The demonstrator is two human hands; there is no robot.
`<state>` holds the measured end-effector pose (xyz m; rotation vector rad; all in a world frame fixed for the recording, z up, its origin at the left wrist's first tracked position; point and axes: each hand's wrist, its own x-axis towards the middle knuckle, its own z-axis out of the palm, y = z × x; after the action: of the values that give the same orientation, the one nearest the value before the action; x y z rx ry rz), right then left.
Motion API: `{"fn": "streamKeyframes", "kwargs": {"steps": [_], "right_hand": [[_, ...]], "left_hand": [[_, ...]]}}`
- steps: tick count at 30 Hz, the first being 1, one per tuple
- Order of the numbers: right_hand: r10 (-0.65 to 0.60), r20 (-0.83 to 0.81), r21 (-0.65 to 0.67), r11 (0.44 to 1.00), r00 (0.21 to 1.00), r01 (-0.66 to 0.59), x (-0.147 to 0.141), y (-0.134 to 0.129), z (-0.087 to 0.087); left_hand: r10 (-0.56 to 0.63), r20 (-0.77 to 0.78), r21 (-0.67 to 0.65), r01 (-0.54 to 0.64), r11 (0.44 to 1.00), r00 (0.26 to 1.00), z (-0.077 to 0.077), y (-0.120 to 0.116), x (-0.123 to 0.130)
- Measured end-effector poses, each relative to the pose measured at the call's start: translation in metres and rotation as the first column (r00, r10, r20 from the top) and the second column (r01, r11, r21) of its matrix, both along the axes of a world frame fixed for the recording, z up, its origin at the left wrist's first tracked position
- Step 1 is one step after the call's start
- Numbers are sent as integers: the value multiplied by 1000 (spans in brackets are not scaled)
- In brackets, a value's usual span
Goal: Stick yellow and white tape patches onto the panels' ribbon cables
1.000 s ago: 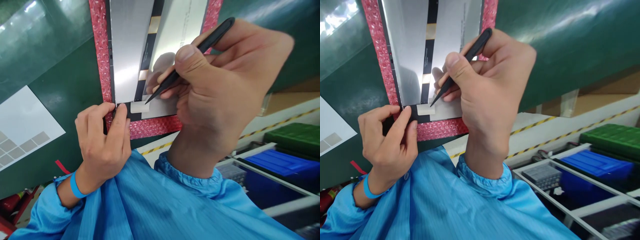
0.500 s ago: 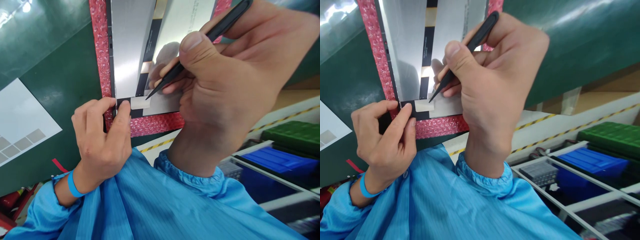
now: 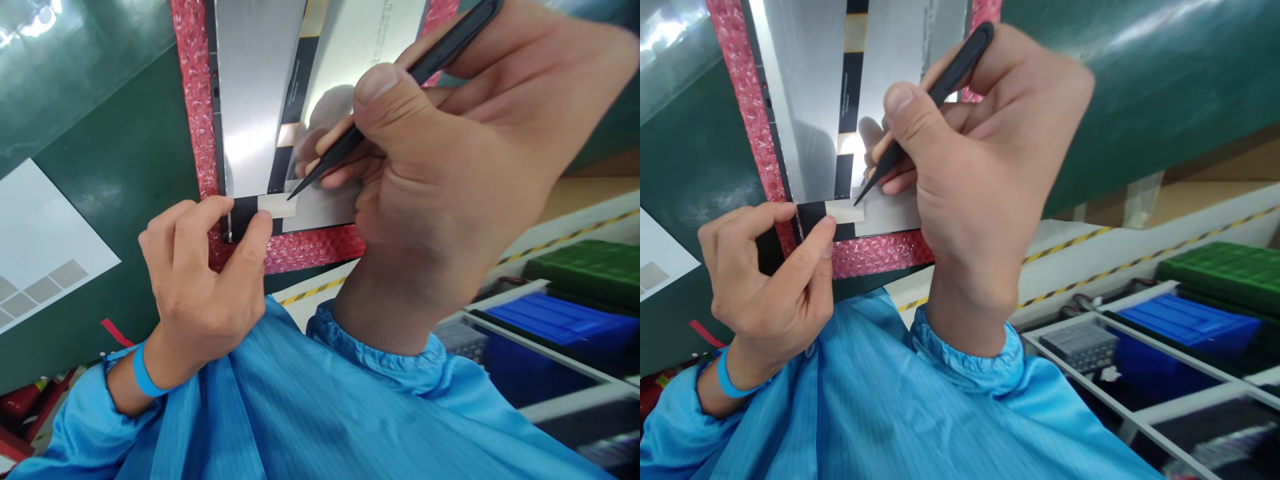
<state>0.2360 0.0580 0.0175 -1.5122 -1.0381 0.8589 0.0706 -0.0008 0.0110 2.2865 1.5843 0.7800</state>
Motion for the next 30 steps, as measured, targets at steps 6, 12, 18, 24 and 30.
{"fn": "streamKeyframes", "kwargs": {"steps": [6, 12, 18, 24, 30], "right_hand": [[2, 8, -7, 1000, 1000, -2, 1, 0, 0], [-5, 28, -23, 1000, 1000, 5, 0, 0, 3], [4, 55, -16, 1000, 998, -3, -1, -1, 3], [19, 39, 37, 999, 999, -21, 2, 0, -5], [41, 55, 106, 993, 998, -47, 6, 1, -11]], "left_hand": [[9, 68, -73, -4, 997, 998, 0, 0, 0], [10, 31, -71, -8, 997, 999, 2, 1, -1], [7, -67, -48, -11, 999, 998, 3, 2, 0], [9, -63, -4, -10, 1000, 998, -1, 0, 0], [-2, -51, 49, 4, 999, 999, -3, 1, -3]]}}
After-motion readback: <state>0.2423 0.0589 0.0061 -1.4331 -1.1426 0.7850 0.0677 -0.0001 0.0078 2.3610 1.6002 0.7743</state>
